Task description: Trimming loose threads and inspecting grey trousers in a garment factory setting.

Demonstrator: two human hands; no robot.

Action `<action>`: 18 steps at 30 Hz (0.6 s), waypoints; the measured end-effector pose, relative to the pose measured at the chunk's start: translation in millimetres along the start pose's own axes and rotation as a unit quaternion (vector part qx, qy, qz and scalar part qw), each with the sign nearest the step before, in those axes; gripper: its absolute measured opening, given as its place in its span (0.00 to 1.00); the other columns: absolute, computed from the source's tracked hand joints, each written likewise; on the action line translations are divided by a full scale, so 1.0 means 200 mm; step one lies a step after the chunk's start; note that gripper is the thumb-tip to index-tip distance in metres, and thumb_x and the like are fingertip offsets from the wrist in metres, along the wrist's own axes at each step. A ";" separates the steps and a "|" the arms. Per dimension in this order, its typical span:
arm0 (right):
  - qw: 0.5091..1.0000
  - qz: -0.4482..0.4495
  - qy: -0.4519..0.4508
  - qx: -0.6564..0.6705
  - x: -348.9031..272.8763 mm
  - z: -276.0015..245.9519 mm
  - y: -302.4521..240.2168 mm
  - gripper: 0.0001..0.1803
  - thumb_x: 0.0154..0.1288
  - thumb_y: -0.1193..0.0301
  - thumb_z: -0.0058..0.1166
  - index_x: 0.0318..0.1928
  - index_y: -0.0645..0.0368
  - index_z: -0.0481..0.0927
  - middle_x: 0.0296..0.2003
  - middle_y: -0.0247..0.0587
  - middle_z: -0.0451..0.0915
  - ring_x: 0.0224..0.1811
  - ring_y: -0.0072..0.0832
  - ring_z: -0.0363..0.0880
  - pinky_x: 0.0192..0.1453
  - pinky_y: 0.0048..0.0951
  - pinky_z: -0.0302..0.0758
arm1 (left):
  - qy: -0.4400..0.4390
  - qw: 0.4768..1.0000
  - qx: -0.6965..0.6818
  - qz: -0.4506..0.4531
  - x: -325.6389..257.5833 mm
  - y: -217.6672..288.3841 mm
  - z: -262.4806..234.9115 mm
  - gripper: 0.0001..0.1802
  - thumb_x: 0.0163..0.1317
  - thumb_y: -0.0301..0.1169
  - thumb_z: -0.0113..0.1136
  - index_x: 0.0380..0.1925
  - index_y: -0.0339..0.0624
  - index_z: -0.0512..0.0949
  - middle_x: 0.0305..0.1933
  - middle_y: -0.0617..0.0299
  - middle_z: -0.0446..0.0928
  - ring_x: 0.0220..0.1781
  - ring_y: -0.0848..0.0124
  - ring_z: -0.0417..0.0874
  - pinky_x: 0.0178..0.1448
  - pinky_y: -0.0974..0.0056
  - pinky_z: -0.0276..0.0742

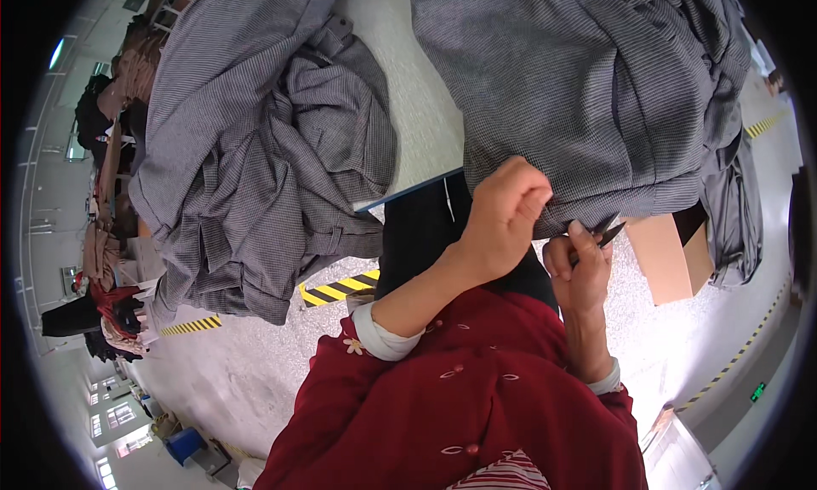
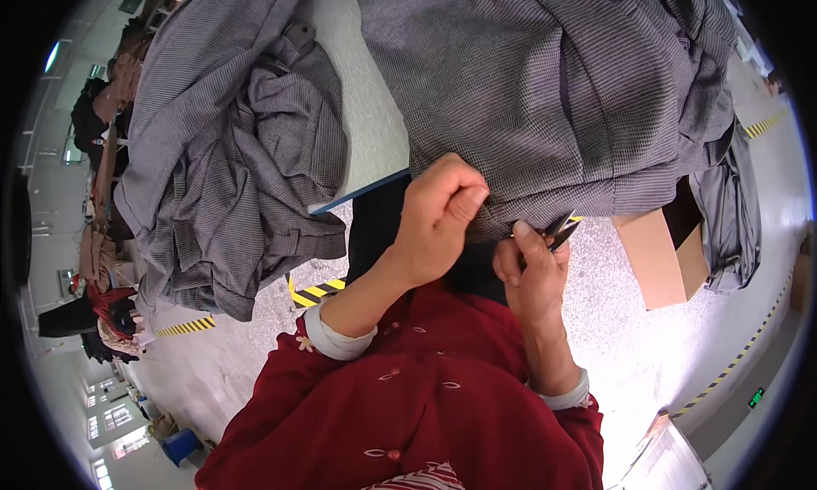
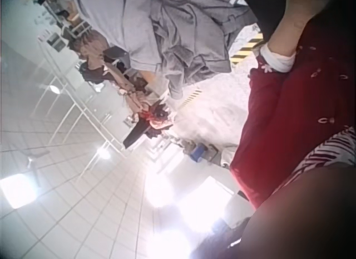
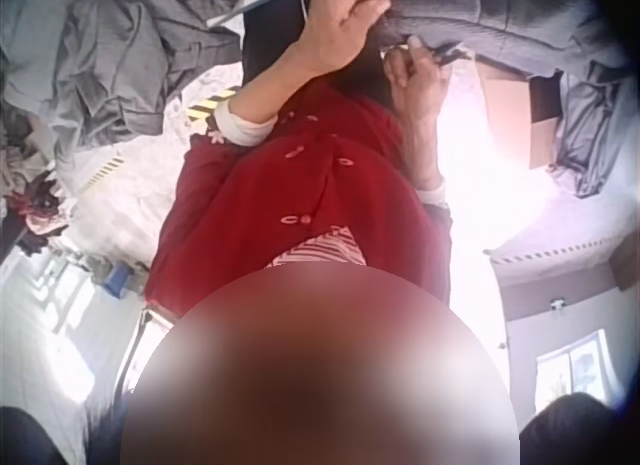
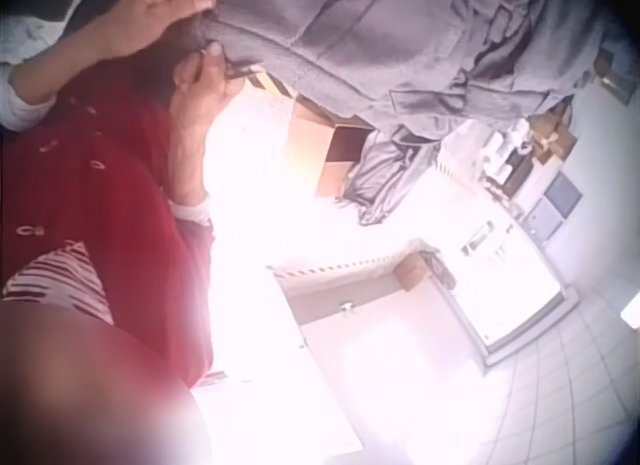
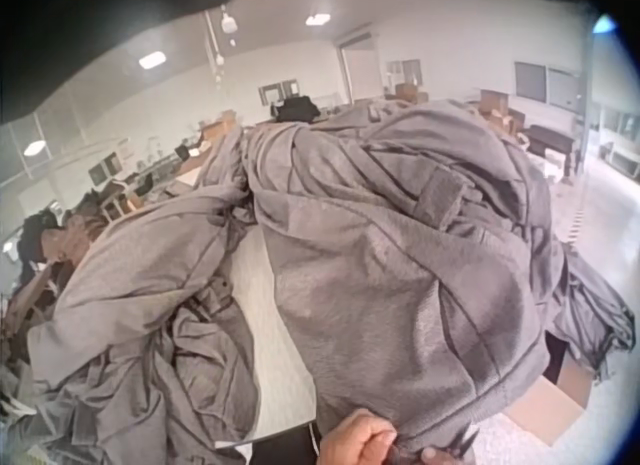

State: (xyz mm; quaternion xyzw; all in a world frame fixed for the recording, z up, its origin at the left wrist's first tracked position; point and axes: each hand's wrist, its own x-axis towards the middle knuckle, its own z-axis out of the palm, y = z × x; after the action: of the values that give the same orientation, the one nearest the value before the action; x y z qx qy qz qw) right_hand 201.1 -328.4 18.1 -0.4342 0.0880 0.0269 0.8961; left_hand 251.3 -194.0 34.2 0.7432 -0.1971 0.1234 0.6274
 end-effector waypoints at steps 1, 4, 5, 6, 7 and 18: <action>1.000 0.011 -0.002 0.023 0.01 0.00 0.00 0.16 0.64 0.74 0.42 0.19 0.49 0.60 0.08 0.26 0.55 0.06 0.16 0.49 0.12 0.20 0.49 | 0.006 0.998 -0.052 -0.036 0.01 0.00 -0.01 0.06 0.61 0.26 0.50 0.27 0.35 0.70 0.22 0.65 0.65 0.20 0.78 0.64 0.22 0.72 0.60; 0.998 0.031 -0.005 0.060 0.00 0.01 -0.01 0.16 0.64 0.75 0.42 0.19 0.49 0.60 0.08 0.25 0.55 0.06 0.16 0.49 0.12 0.20 0.49 | -0.015 0.975 -0.156 -0.158 -0.03 0.02 -0.04 0.07 0.64 0.28 0.48 0.28 0.37 0.69 0.20 0.69 0.64 0.19 0.83 0.62 0.22 0.76 0.59; 0.996 0.042 -0.003 0.077 -0.01 0.01 -0.02 0.16 0.64 0.75 0.42 0.19 0.49 0.60 0.09 0.25 0.56 0.07 0.16 0.50 0.12 0.20 0.49 | -0.018 0.962 -0.206 -0.179 -0.04 0.02 -0.05 0.07 0.64 0.29 0.48 0.29 0.38 0.69 0.19 0.70 0.64 0.19 0.84 0.62 0.22 0.77 0.59; 0.996 0.043 -0.003 0.077 -0.01 0.02 -0.02 0.16 0.64 0.75 0.42 0.19 0.49 0.60 0.09 0.25 0.56 0.07 0.16 0.50 0.12 0.20 0.49 | -0.018 0.962 -0.205 -0.180 -0.04 0.02 -0.05 0.07 0.64 0.29 0.48 0.29 0.38 0.69 0.19 0.70 0.64 0.19 0.84 0.62 0.22 0.77 0.59; 0.996 0.044 0.006 0.081 -0.01 0.03 -0.03 0.16 0.64 0.75 0.43 0.19 0.50 0.60 0.09 0.25 0.56 0.07 0.16 0.50 0.12 0.21 0.50 | -0.020 0.960 -0.211 -0.184 -0.04 0.02 -0.05 0.07 0.64 0.29 0.48 0.29 0.38 0.69 0.19 0.70 0.64 0.19 0.84 0.62 0.22 0.77 0.59; 0.816 -0.189 -0.022 -0.546 -0.16 0.10 -0.23 0.18 0.49 0.76 0.61 0.41 0.66 0.71 0.23 0.38 0.68 0.19 0.24 0.65 0.24 0.24 0.65 | -0.006 0.965 -0.201 -0.170 -0.07 -0.02 -0.03 0.07 0.64 0.30 0.49 0.28 0.39 0.69 0.19 0.73 0.64 0.19 0.85 0.61 0.22 0.78 0.58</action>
State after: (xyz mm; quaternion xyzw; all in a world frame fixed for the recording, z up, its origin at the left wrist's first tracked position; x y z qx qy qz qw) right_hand 178.8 -339.9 71.7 -0.8596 -0.0448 -0.0903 0.5009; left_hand 241.7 -185.4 26.4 0.6249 -0.0924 -0.0321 0.7745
